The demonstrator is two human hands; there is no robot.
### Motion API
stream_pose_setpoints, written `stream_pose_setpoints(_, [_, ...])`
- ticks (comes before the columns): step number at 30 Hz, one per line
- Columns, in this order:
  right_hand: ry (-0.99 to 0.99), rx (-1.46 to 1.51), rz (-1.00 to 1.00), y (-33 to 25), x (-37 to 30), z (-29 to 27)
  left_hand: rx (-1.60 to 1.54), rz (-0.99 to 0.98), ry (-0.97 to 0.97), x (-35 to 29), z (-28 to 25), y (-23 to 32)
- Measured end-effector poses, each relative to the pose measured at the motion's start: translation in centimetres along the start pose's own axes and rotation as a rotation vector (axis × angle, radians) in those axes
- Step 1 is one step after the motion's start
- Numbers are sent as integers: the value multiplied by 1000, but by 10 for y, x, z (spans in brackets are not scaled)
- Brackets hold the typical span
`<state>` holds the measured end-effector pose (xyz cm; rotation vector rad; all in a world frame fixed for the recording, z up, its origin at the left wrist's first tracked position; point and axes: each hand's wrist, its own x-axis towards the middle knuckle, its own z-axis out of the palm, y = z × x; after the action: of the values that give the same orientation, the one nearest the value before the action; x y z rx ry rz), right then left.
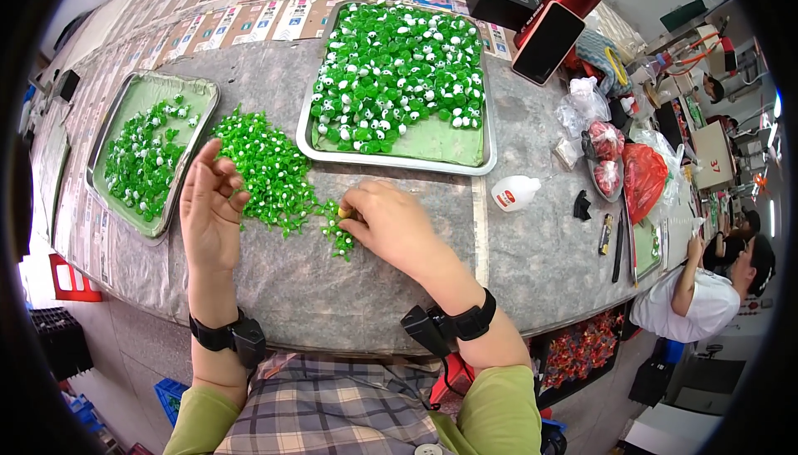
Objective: The person applies glue from a squeeze bottle onto small plastic toy parts and attaches them to figurine pieces by hand.
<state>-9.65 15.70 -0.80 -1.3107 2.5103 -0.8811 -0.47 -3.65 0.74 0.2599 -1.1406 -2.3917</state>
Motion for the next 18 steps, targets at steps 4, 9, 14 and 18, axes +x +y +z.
stream_pose_setpoints(4, [-16,-6,25,-7,1,-7,406,-92,-159,-10,10,-12])
stream_pose_setpoints(9, [-169,1109,309,-10,-1,-17,912,130,-504,-20,36,-12])
stream_pose_setpoints(14, [-254,1345,327,-12,-4,-15,886,220,-526,-19,33,-18])
stream_pose_setpoints(18, [-213,1313,397,-24,-4,-34,847,193,-394,-19,26,-23])
